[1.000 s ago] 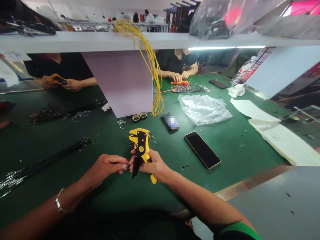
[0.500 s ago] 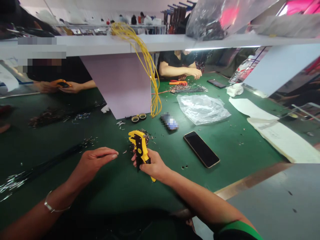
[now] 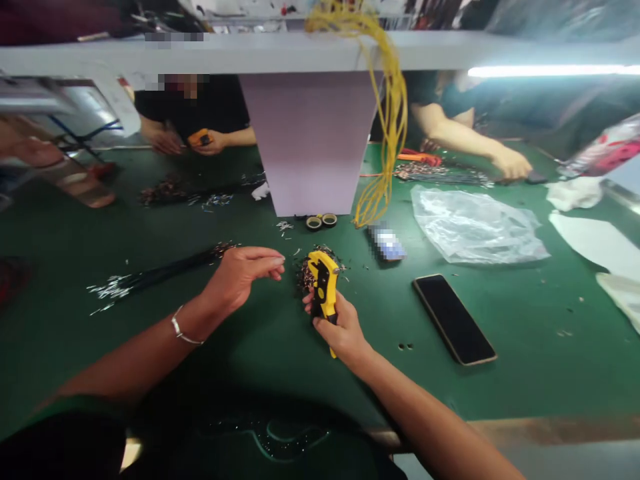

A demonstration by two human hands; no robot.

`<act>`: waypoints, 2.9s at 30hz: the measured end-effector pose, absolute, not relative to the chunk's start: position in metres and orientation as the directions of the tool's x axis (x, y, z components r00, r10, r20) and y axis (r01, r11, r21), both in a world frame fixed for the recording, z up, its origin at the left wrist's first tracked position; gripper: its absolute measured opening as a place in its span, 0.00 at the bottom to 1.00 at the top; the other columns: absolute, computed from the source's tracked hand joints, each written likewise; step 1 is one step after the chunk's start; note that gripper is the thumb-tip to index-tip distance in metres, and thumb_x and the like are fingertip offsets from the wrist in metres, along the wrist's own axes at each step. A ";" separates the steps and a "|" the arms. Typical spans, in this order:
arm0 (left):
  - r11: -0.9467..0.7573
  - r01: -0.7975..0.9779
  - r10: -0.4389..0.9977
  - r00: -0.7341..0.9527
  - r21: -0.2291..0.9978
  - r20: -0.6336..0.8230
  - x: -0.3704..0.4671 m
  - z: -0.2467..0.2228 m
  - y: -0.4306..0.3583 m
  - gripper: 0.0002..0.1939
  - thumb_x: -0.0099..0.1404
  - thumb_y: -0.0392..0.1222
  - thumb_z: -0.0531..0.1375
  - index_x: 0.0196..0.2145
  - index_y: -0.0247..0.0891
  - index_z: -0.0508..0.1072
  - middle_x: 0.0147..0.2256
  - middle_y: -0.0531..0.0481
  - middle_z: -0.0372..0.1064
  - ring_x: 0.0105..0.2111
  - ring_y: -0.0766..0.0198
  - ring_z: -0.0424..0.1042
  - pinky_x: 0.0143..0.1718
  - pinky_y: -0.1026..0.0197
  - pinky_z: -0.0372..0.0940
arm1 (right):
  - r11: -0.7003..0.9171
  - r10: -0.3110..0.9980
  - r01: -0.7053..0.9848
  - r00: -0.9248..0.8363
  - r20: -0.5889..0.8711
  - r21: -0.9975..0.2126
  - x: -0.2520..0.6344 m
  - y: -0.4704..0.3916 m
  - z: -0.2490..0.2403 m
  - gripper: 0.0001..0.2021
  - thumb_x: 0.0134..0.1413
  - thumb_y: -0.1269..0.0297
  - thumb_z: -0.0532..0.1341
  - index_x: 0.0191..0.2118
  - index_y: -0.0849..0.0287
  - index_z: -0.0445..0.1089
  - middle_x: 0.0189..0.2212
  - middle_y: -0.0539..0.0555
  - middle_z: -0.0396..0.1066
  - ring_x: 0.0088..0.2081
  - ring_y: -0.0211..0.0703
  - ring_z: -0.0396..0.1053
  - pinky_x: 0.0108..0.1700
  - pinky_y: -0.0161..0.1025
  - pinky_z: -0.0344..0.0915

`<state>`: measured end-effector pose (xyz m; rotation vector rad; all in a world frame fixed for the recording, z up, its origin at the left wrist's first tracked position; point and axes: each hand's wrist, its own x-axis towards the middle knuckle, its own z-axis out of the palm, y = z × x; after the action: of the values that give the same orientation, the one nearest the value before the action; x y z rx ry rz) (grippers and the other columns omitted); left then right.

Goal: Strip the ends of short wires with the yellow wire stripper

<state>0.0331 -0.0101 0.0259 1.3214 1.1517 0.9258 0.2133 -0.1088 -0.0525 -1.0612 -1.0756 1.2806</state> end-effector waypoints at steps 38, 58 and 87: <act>-0.122 0.276 0.972 0.229 0.953 0.058 0.047 0.005 -0.024 0.07 0.56 0.36 0.60 0.27 0.35 0.80 0.23 0.53 0.75 0.24 0.70 0.70 0.28 0.66 0.64 | -0.054 0.998 -0.160 -0.028 -0.051 -0.986 0.206 -0.116 -0.054 0.24 0.38 0.72 0.63 0.47 0.57 0.68 0.40 0.56 0.75 0.40 0.51 0.73 0.47 0.51 0.67; -0.156 0.298 0.931 0.363 0.942 0.040 0.059 0.008 -0.051 0.12 0.57 0.33 0.56 0.24 0.37 0.79 0.19 0.53 0.72 0.21 0.70 0.67 0.26 0.66 0.61 | -0.077 0.997 0.020 0.028 -0.077 -0.997 0.211 -0.117 -0.057 0.12 0.40 0.67 0.63 0.36 0.55 0.70 0.34 0.52 0.75 0.38 0.53 0.71 0.41 0.49 0.67; -0.143 0.259 0.943 0.328 0.955 0.052 0.060 0.004 -0.051 0.11 0.55 0.32 0.55 0.19 0.35 0.73 0.18 0.53 0.70 0.17 0.72 0.67 0.19 0.71 0.60 | 0.078 0.990 0.155 0.106 0.095 -0.985 0.198 -0.110 -0.060 0.03 0.47 0.69 0.60 0.31 0.58 0.67 0.24 0.49 0.71 0.26 0.40 0.69 0.30 0.39 0.67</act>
<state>0.0602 -0.0512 0.0035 1.6242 1.1087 0.8858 0.1983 -0.1100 -0.0598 -1.3044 -1.2727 0.9864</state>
